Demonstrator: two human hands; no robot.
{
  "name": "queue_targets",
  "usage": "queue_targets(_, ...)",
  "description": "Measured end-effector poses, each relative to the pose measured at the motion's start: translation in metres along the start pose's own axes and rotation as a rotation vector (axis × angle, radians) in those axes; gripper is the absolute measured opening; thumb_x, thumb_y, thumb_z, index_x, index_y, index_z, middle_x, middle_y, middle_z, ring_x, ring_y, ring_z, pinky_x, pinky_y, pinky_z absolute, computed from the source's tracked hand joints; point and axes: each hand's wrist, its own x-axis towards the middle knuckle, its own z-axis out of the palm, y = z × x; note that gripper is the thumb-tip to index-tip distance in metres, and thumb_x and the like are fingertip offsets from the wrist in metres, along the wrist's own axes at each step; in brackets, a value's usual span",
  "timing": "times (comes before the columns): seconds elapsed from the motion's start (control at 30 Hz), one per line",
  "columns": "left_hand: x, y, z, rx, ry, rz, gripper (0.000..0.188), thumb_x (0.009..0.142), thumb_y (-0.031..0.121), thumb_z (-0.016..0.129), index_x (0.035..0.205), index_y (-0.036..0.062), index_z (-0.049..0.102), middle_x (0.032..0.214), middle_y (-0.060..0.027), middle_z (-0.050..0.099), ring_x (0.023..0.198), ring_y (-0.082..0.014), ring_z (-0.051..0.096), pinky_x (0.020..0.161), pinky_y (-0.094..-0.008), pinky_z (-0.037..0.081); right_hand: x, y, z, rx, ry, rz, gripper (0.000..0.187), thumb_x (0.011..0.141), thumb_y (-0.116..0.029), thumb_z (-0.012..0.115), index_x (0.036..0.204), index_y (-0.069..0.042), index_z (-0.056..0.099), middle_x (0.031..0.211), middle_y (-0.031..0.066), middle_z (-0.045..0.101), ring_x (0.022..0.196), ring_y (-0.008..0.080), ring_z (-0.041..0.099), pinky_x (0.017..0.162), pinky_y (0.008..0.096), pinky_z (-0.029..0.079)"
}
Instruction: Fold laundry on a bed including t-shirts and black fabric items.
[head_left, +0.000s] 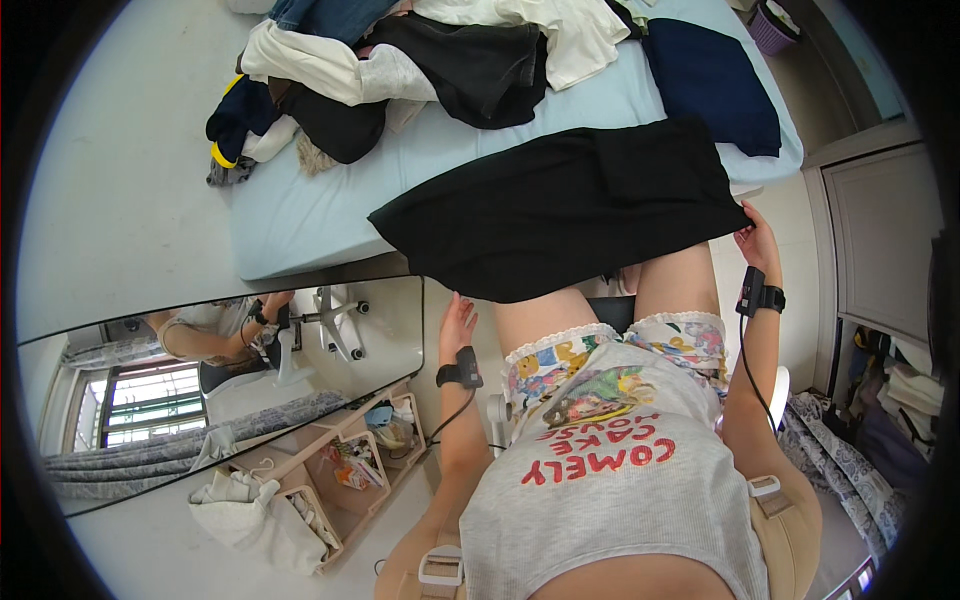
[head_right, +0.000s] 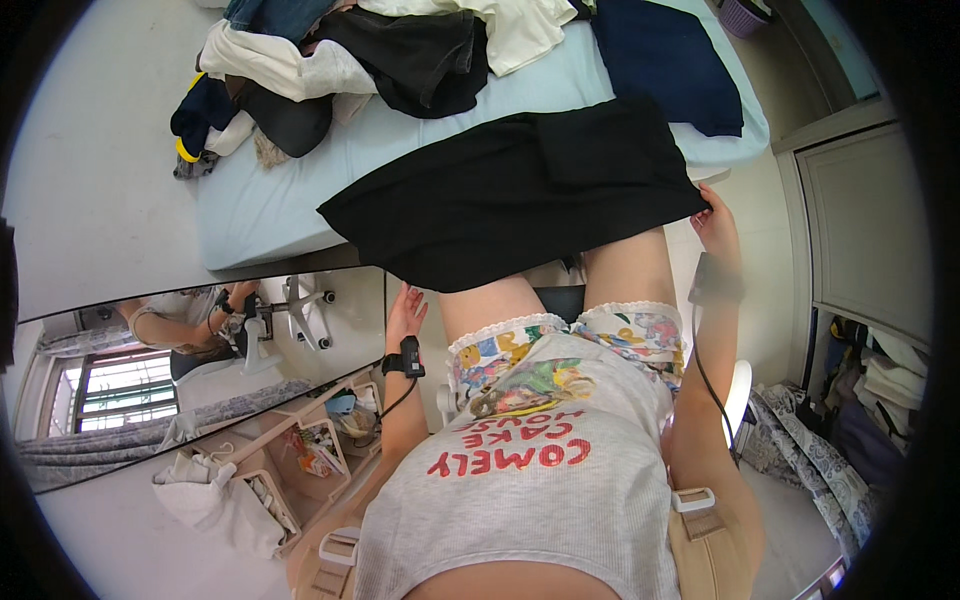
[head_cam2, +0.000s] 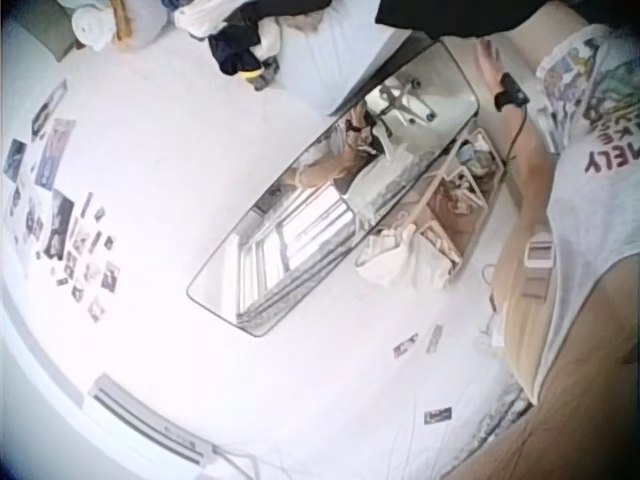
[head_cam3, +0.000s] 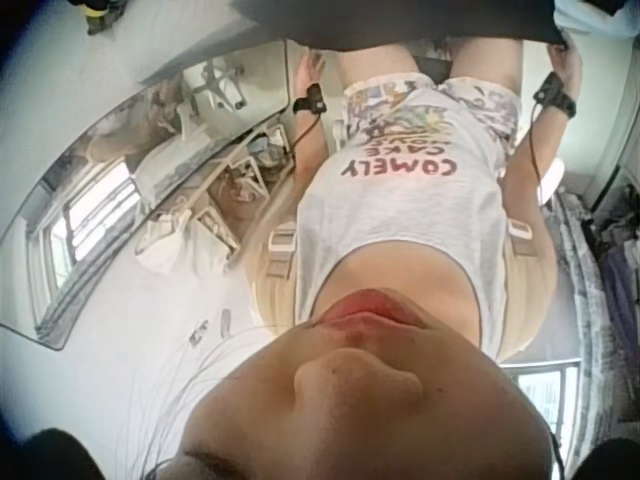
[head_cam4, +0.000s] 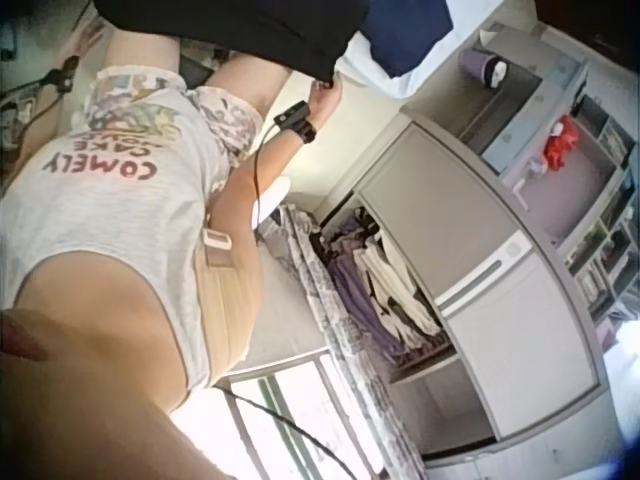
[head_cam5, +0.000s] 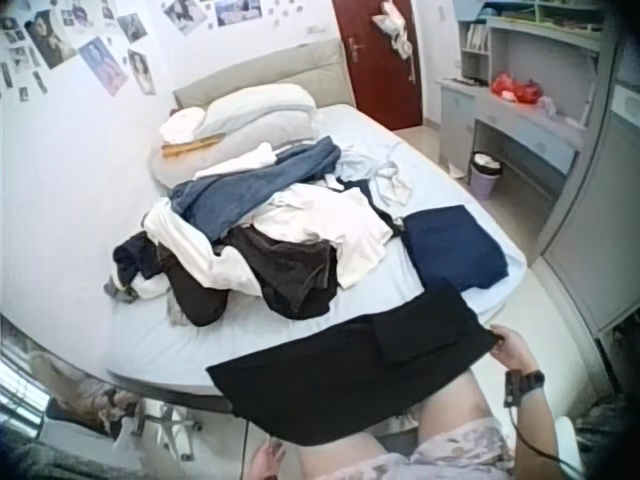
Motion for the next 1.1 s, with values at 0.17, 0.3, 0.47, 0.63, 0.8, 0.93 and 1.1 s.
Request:
queue_targets(0.17,0.010,0.006,0.025,-0.007,0.065,-0.028,0.058,0.083,0.044,0.065,0.126,0.0104,0.044,0.099,-0.0034,0.049,0.102,-0.0177,0.046,0.094,-0.0386,0.036,0.007,0.001,-0.014,0.022,-0.058,0.007,0.029,0.086,-0.016,0.058,0.115,-0.015,0.061,0.070,-0.0079,0.051,0.063,0.0034,0.044,0.069,0.0201,0.040)
queue_targets(0.3,0.019,0.001,0.004,0.051,0.075,0.068,0.033,0.085,0.040,0.064,0.104,0.0155,0.055,0.107,-0.0008,0.052,0.101,-0.0157,0.047,0.091,-0.0406,0.039,0.011,0.004,-0.013,0.038,-0.015,0.011,0.030,0.087,-0.017,0.057,0.117,-0.015,0.060,0.075,-0.0075,0.055,0.069,0.0047,0.048,0.073,0.0212,0.041)
queue_targets(0.47,0.013,0.013,0.004,-0.147,0.118,0.355,0.034,0.093,0.036,0.051,0.117,0.0117,0.049,0.121,-0.0044,0.050,0.114,-0.0222,0.044,0.094,-0.0479,0.039,0.011,0.002,-0.013,0.005,0.001,0.009,0.030,0.089,-0.018,0.055,0.119,-0.016,0.059,0.076,-0.0070,0.055,0.070,0.0048,0.048,0.075,0.0220,0.040)
queue_targets(0.63,0.043,0.010,0.034,-0.231,0.110,0.255,0.042,0.095,0.035,0.045,0.127,0.0073,0.044,0.130,-0.0092,0.047,0.120,-0.0266,0.042,0.100,-0.0471,0.035,0.022,0.001,-0.022,0.007,-0.092,0.018,0.028,0.089,-0.020,0.054,0.117,-0.016,0.059,0.077,-0.0065,0.057,0.068,0.0049,0.047,0.072,0.0220,0.040)
queue_targets(0.8,0.060,0.003,0.045,-0.397,0.069,0.170,0.049,0.096,0.035,0.043,0.132,0.0022,0.040,0.134,-0.0118,0.044,0.123,-0.0272,0.042,0.105,-0.0435,0.031,0.008,0.002,-0.012,-0.060,-0.046,0.024,0.029,0.090,-0.019,0.054,0.118,-0.016,0.058,0.077,-0.0062,0.057,0.067,0.0051,0.047,0.072,0.0222,0.041)
queue_targets(0.93,0.064,0.011,0.044,-0.436,-0.031,0.199,0.043,0.096,0.032,0.040,0.130,0.0045,0.043,0.127,-0.0097,0.050,0.120,-0.0276,0.044,0.106,-0.0435,0.030,0.006,0.001,-0.016,-0.101,-0.098,0.029,0.029,0.090,-0.019,0.053,0.119,-0.015,0.057,0.077,-0.0058,0.057,0.068,0.0053,0.048,0.073,0.0227,0.042)
queue_targets(1.1,0.048,0.008,0.046,-0.169,0.256,0.324,0.032,0.094,0.032,0.050,0.115,0.0081,0.048,0.112,-0.0062,0.055,0.104,-0.0217,0.051,0.089,-0.0422,0.041,0.001,-0.002,-0.009,-0.134,-0.058,0.022,0.029,0.091,-0.020,0.051,0.119,-0.015,0.057,0.078,-0.0051,0.057,0.070,0.0056,0.049,0.075,0.0236,0.042)
